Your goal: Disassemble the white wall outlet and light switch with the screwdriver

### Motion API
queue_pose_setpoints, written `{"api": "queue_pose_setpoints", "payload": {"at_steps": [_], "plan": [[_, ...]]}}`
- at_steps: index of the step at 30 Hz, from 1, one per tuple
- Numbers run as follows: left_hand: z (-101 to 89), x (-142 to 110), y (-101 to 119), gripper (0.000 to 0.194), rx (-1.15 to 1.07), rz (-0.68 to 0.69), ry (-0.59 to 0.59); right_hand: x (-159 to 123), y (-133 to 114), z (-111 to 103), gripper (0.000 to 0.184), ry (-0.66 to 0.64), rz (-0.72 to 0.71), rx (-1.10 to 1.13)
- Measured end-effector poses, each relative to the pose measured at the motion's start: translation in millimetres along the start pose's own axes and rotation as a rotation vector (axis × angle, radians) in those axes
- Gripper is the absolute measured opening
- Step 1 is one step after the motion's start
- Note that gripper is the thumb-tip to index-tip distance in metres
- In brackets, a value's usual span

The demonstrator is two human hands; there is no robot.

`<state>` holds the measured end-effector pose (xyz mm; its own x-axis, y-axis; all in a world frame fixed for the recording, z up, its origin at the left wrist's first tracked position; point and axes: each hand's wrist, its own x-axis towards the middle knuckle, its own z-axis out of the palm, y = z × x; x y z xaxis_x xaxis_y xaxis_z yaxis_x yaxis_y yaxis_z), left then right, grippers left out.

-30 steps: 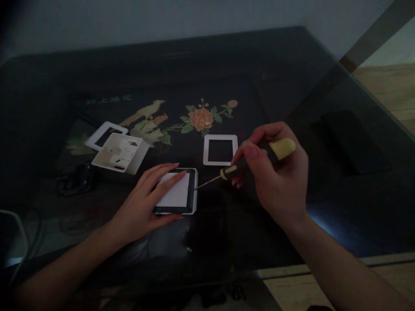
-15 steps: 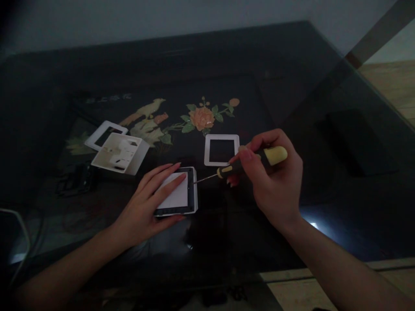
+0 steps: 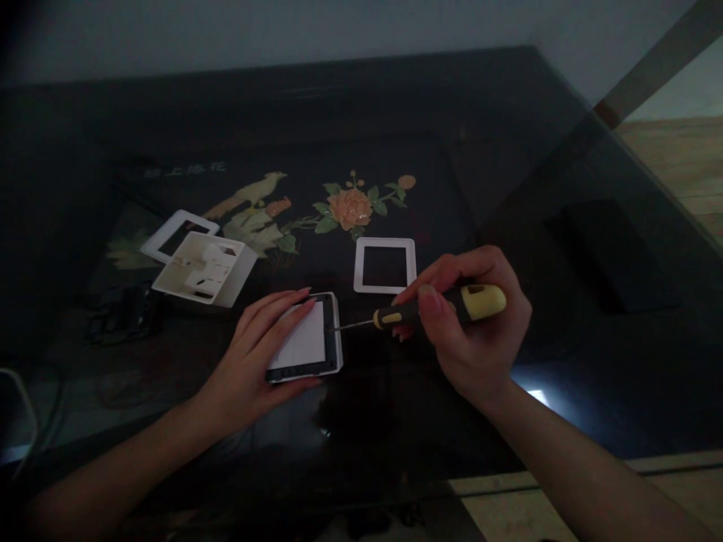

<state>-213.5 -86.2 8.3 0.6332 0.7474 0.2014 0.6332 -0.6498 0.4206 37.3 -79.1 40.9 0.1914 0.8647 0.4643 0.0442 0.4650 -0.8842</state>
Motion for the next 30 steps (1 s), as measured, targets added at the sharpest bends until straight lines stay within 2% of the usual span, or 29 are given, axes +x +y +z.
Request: {"api": "queue_pose_setpoints", "payload": {"at_steps": [4,9,13,17,19,23,27,30], "plan": [[-0.8,0,0,0.076,-0.006,0.001,0.0,0,3,1,0.01,0.038,-0.002,-0.068],[0.0,-1,-1,0.078,-0.015,0.007,0.002,2,3,2,0.01,0.067,-0.044,-0.021],[1.0,-1,-1,0.08,-0.02,-0.001,0.001,-1,4,2,0.01,0.047,-0.015,0.021],[1.2,0,0,0.079,-0.068,-0.024,0.005,1,9,-1,0.012,0.023,0.071,0.09],[1.5,0,1,0.081,-0.102,-0.051,0.008,7,13,-5,0.013,-0.068,0.137,0.166],[3.2,1,1,0.087,-0.129,-0.069,0.03,27,14,-26,0.011,-0.366,0.242,0.197],[4.1,1,1,0.088,-0.128,-0.062,0.03,44,-1,-49,0.01,-0.598,0.265,-0.143],[2.1,1,1,0.087,-0.145,-0.059,0.018,49,-12,-57,0.009,-0.742,0.163,-0.333]]}}
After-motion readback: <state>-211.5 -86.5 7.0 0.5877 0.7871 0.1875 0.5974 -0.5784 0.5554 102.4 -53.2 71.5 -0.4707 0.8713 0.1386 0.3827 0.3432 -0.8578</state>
